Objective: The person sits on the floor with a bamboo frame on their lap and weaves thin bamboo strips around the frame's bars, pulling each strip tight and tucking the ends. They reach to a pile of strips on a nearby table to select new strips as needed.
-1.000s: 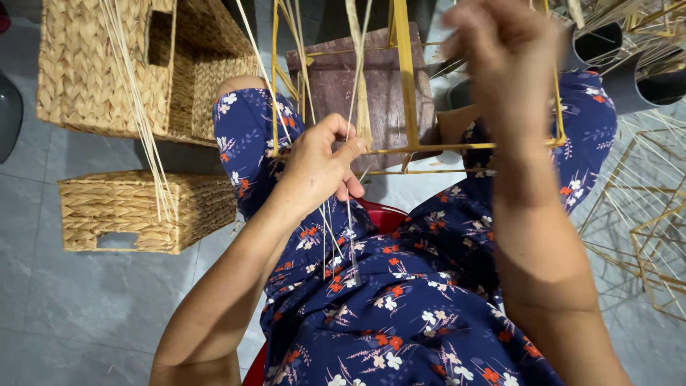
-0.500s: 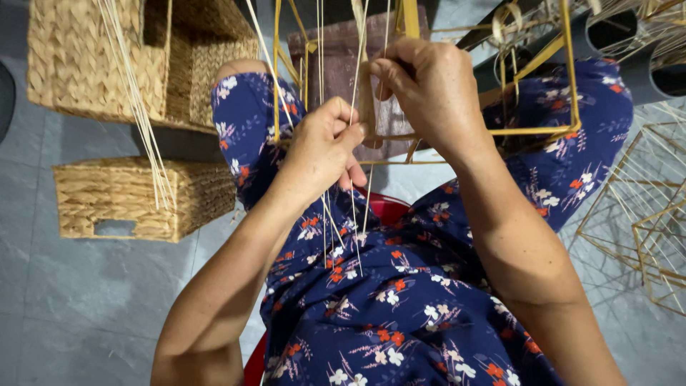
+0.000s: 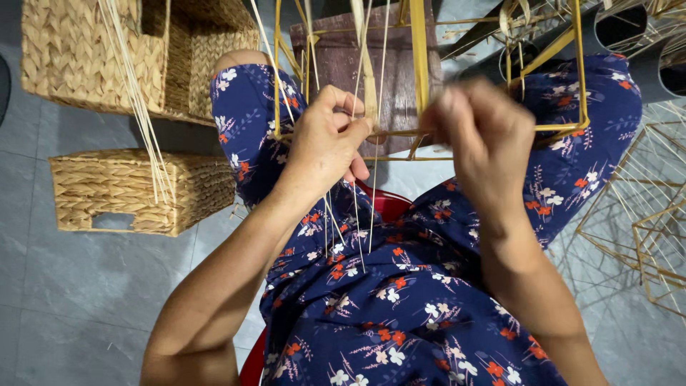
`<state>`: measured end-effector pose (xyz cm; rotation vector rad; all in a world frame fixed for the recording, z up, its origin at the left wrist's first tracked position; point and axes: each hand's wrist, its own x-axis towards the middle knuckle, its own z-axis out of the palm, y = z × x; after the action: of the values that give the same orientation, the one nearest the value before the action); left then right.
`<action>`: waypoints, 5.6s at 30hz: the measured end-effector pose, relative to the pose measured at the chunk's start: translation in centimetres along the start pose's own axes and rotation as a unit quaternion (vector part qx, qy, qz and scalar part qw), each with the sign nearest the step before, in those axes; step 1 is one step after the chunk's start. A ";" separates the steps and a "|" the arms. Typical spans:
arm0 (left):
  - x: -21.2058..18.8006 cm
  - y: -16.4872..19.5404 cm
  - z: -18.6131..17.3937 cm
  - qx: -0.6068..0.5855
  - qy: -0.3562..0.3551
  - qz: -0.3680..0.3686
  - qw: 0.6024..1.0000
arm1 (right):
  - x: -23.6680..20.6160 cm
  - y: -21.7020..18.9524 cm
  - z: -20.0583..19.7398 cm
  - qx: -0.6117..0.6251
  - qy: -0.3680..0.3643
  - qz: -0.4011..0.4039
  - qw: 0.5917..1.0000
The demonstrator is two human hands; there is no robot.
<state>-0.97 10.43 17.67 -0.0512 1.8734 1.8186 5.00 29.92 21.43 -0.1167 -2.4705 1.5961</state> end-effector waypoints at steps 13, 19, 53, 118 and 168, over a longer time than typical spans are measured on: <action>1.2 -0.2 -0.2 -0.017 -0.087 -0.075 0.993 | -3.0 8.9 7.5 0.146 -0.104 -0.073 0.981; 1.4 0.2 -0.6 -0.024 -0.111 -0.102 0.988 | -3.6 11.8 9.7 0.124 -0.054 0.082 0.987; -0.6 1.2 1.2 0.099 -0.001 0.033 0.995 | -5.9 3.9 1.1 -0.149 -0.039 -0.035 0.987; -0.4 1.0 1.2 0.082 -0.063 0.047 0.994 | 8.4 1.3 -2.9 0.301 -0.257 0.145 0.907; 2.8 -14.6 -31.7 0.028 0.434 0.044 0.900 | 9.2 2.9 2.2 -0.053 -0.006 0.073 0.996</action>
<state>-8.57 -19.88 1.87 -0.9046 2.5289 1.9677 -4.56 30.74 18.99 -0.3101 -2.6096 1.5225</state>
